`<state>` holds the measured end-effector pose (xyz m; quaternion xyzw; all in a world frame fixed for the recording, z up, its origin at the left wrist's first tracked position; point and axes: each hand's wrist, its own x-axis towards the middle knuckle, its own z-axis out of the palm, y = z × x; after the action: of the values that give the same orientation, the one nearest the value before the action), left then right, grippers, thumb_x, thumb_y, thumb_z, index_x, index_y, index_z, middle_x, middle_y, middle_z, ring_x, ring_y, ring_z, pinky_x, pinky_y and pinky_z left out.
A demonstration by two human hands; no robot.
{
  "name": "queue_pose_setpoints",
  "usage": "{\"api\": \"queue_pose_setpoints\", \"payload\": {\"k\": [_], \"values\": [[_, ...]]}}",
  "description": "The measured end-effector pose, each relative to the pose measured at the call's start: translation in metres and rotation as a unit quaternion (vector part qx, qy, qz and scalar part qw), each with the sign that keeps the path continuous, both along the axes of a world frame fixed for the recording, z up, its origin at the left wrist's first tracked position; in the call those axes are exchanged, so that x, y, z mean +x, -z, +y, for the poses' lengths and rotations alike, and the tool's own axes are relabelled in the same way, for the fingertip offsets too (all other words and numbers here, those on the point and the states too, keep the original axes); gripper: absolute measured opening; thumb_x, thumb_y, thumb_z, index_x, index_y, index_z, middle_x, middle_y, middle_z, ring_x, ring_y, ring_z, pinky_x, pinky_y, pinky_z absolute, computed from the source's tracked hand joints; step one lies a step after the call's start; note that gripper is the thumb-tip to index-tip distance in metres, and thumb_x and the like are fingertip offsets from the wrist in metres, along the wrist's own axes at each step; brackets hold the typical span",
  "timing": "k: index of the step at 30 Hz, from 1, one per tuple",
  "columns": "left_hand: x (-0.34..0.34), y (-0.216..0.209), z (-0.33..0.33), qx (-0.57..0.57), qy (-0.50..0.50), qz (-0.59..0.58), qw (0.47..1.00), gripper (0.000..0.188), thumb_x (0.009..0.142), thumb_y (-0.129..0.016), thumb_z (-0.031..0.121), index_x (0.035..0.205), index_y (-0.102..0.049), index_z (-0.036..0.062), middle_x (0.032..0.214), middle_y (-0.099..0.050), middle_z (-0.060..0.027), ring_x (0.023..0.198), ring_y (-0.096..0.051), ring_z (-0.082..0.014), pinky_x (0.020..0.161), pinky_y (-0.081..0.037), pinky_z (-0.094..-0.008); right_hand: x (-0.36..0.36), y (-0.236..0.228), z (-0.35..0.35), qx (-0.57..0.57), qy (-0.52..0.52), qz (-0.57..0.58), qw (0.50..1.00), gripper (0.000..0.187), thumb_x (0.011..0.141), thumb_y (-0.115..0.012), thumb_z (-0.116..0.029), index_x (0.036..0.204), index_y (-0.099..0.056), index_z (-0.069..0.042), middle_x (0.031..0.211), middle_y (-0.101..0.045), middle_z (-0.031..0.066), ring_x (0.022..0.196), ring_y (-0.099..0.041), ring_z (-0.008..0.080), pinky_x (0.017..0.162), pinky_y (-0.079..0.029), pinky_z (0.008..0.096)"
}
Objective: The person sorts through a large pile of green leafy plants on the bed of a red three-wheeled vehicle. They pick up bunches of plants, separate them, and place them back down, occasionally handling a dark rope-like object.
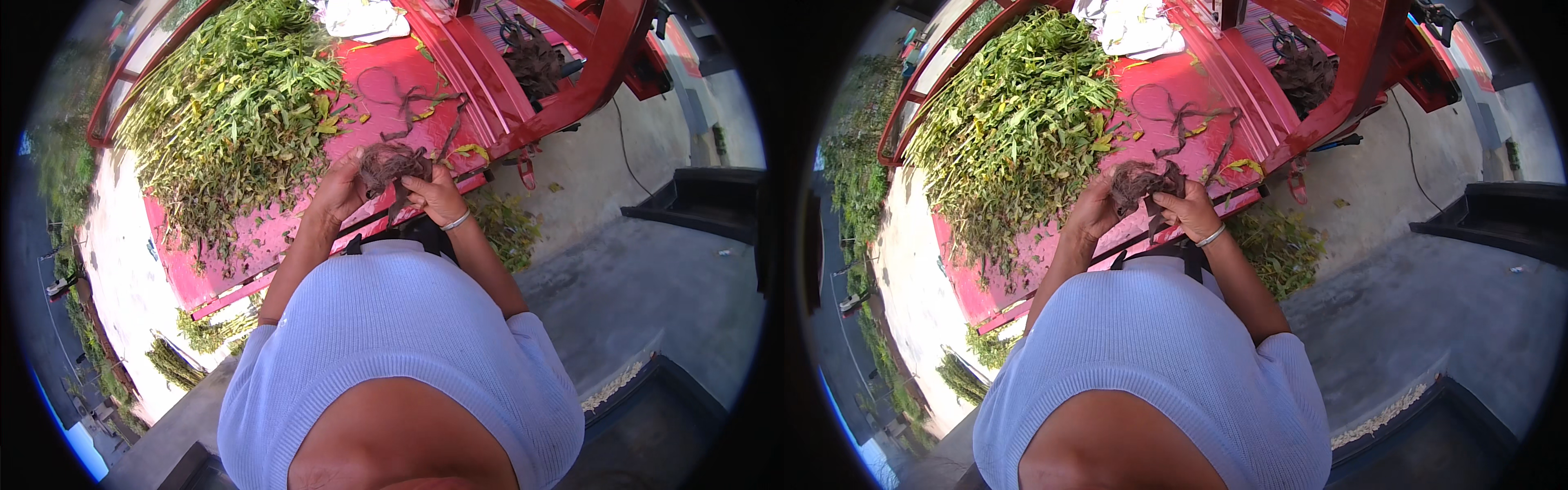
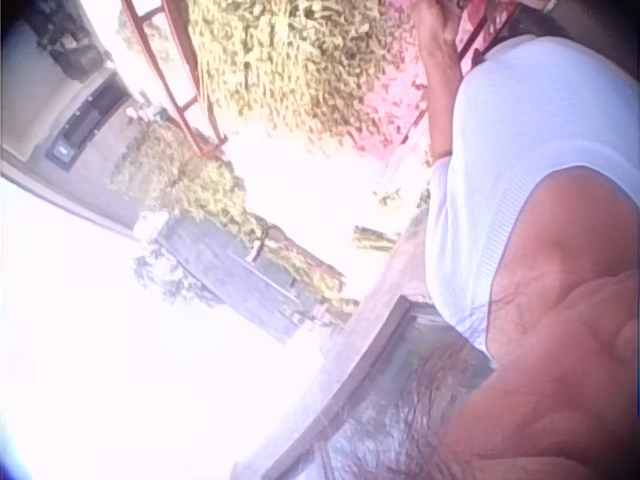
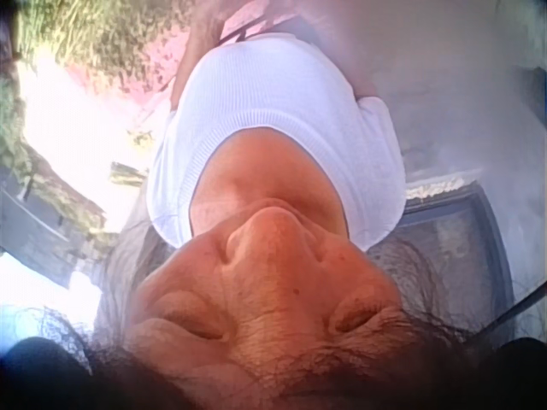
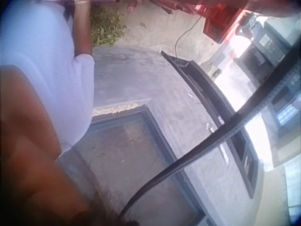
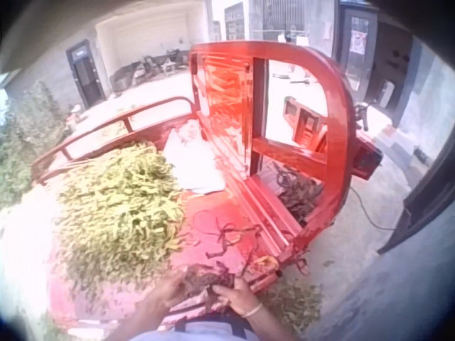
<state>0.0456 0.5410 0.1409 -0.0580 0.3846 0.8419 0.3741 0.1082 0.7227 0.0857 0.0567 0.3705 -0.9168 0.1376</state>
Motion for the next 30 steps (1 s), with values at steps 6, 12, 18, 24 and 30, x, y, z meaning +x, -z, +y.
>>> {"api": "queue_pose_setpoints", "payload": {"k": [6,12,18,24,30], "values": [[0.003,0.022,-0.036,0.039,-0.152,-0.084,0.984,0.022,0.096,-0.042,0.027,0.093,-0.053,0.008,0.081,-0.06,-0.0049,0.081,-0.058,-0.0183,0.069,-0.05,-0.0351,0.01,0.004,0.015,0.196,0.04,-0.012,0.98,0.008,0.086,-0.059,-0.006,0.085,-0.064,-0.001,0.068,-0.063,0.0023,0.05,-0.048,0.0046,0.045,-0.04,0.0214],[0.022,0.025,-0.032,-0.001,-0.148,-0.114,0.982,0.024,0.096,-0.043,0.031,0.083,-0.049,0.0112,0.057,-0.046,0.0008,0.07,-0.054,-0.0172,0.056,-0.043,-0.0296,0.003,-0.011,0.029,0.493,0.14,0.104,0.852,0.01,0.083,-0.061,-0.006,0.086,-0.064,0.003,0.068,-0.065,0.0056,0.06,-0.057,0.0074,0.055,-0.045,0.025],[0.017,0.004,-0.041,0.007,-0.091,-0.076,0.993,0.018,0.091,-0.055,0.027,0.094,-0.053,0.0104,0.061,-0.045,0.0037,0.067,-0.05,-0.0113,0.058,-0.043,-0.0262,0.004,-0.015,0.035,0.508,0.16,0.106,0.839,0.011,0.084,-0.062,-0.009,0.084,-0.062,0.002,0.067,-0.062,0.0029,0.058,-0.052,0.0069,0.053,-0.043,0.0238],[0.022,0.0,-0.037,-0.172,0.0,0.089,0.981,0.023,0.081,-0.064,0.002,0.102,-0.057,0.0064,0.081,-0.061,0.0,0.072,-0.057,-0.0082,0.057,-0.044,-0.0211,0.0,-0.026,0.057,0.222,0.116,0.009,0.968,0.02,0.093,-0.052,-0.022,0.093,-0.06,-0.004,0.079,-0.063,0.0036,0.052,-0.044,0.0046,0.046,-0.035,0.0195],[0.027,0.037,-0.032,-0.337,-0.129,0.262,0.895,0.008,0.083,-0.06,0.001,0.09,-0.062,0.0008,0.069,-0.06,-0.0001,0.058,-0.05,-0.0062,0.051,-0.039,-0.02,-0.005,-0.024,0.043,-0.255,0.139,-0.075,0.954,0.026,0.094,-0.047,-0.031,0.079,-0.051,-0.01,0.076,-0.056,0.003,0.045,-0.037,0.0049,0.04,-0.028,0.0198]]}}
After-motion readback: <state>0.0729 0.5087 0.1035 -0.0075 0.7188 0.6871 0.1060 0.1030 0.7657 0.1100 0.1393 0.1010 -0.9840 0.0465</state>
